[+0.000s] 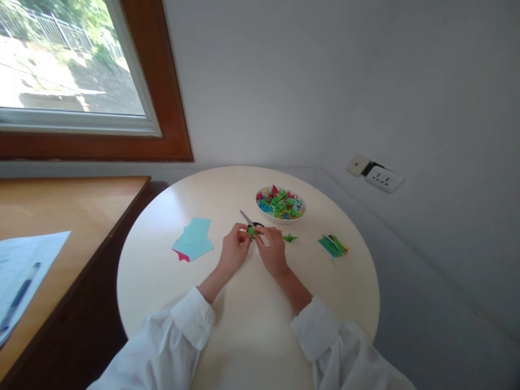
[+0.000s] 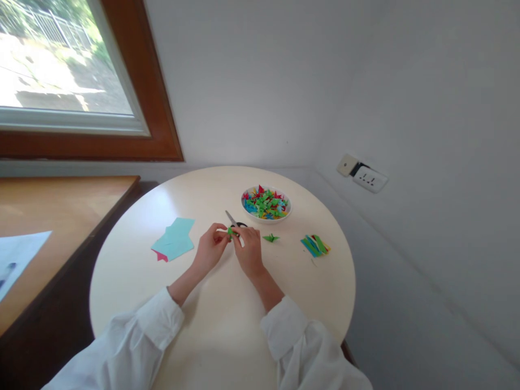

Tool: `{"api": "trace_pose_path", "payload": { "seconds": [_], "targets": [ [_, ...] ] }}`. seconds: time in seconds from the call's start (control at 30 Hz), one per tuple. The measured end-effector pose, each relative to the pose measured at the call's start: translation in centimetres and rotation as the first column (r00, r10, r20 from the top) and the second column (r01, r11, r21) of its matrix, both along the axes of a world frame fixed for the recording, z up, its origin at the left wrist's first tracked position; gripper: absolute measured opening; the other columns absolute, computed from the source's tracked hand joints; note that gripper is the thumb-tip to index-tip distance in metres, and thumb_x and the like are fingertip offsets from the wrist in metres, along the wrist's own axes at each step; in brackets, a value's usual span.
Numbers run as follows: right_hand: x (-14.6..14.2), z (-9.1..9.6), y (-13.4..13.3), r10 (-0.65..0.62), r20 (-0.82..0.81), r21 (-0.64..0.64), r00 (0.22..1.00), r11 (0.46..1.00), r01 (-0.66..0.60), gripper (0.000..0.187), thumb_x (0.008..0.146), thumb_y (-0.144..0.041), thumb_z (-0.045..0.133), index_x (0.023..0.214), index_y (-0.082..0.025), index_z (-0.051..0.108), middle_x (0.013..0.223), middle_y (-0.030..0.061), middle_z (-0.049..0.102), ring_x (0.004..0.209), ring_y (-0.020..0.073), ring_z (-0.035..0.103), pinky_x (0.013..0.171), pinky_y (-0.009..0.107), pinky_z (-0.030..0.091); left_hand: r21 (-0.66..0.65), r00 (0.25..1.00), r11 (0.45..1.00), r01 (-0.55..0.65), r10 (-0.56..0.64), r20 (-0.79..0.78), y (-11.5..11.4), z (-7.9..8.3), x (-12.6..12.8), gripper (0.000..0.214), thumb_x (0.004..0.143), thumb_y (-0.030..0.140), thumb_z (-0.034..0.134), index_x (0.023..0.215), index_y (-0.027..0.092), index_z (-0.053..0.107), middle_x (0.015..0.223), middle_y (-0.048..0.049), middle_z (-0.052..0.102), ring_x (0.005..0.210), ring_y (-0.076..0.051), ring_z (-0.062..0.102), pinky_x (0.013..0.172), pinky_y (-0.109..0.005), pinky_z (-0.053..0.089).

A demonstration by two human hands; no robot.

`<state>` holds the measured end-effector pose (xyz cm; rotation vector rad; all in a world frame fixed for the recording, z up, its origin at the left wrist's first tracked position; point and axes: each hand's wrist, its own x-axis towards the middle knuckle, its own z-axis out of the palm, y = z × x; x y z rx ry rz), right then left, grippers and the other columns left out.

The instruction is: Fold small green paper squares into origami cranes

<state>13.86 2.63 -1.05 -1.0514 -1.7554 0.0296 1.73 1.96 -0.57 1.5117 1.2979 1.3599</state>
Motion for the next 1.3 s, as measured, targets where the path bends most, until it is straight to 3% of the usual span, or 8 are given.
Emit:
{"api": "trace_pose_path", "payload": {
  "seconds": [0.23,0.47,0.6,0.83,1.0,1.3],
  "targets": [
    [0.1,-0.4,-0.3,0.023,0.004,0.009,1.0,1.0,-0.023,0.011,0.081,-0.02,0.056,0.086,-0.023,0.066,0.082,0.0031,0.066,0.08,0.018,0.058,0.075,0.034,0.042,-0.037,0.996,0.999,0.015,-0.012,0.09,-0.4,-0.3,-0.4,0.016,0.073,0.023,0.057,0.085,0.019,0.047,0.071,-0.0032,0.07,0.069,-0.017,0.067,0.066,-0.029,0.05],
    [0.2,-0.3,-0.8,-0.097,-0.036,0.032,0.995,0.995,0.099,0.012,0.076,-0.018,0.061,0.082,-0.026,0.069,0.09,0.0043,0.057,0.081,0.0182,0.051,0.077,0.036,0.042,-0.052,0.981,0.996,0.076,-0.065,0.183,-0.7,0.0,-0.2,0.017,0.075,0.024,0.057,0.087,0.019,0.046,0.075,-0.0044,0.071,0.073,-0.017,0.068,0.071,-0.031,0.052],
    [0.5,-0.4,-0.9,-0.09,-0.029,0.03,0.996,0.995,0.091,0.014,0.076,-0.019,0.061,0.082,-0.028,0.069,0.097,0.0042,0.055,0.089,0.0199,0.05,0.082,0.039,0.039,-0.056,0.963,0.994,0.093,-0.076,0.26,-0.9,0.1,-0.1,0.022,0.073,0.024,0.06,0.089,0.019,0.046,0.079,-0.0047,0.071,0.072,-0.017,0.068,0.071,-0.032,0.053],
    [0.4,0.0,-1.0,-0.109,0.003,0.078,0.994,0.991,0.108,0.014,0.077,-0.019,0.06,0.082,-0.028,0.069,0.097,0.0037,0.057,0.09,0.0196,0.052,0.082,0.038,0.04,-0.05,0.965,0.997,0.066,-0.052,0.256,-1.1,0.3,0.0,0.022,0.073,0.025,0.06,0.09,0.019,0.047,0.076,-0.0039,0.07,0.072,-0.016,0.067,0.07,-0.03,0.053],
    [0.5,0.2,-1.0,-0.086,0.011,0.069,0.996,0.994,0.085,0.016,0.078,-0.018,0.059,0.084,-0.029,0.069,0.097,0.0037,0.059,0.091,0.0197,0.053,0.082,0.038,0.04,-0.038,0.969,0.998,0.046,-0.035,0.244,-1.2,0.3,0.0,0.021,0.073,0.025,0.06,0.09,0.019,0.048,0.076,-0.0043,0.07,0.075,-0.016,0.066,0.074,-0.029,0.051],
    [0.4,0.3,-1.1,0.006,-0.026,0.068,1.0,0.998,-0.004,0.019,0.079,-0.014,0.056,0.085,-0.027,0.069,0.096,0.0053,0.059,0.093,0.0196,0.053,0.082,0.037,0.042,-0.083,0.944,0.996,0.031,-0.002,0.331,-1.2,0.7,0.1,0.023,0.068,0.024,0.064,0.085,0.018,0.05,0.065,-0.0008,0.067,0.064,-0.014,0.064,0.064,-0.025,0.049]
  ]
}}
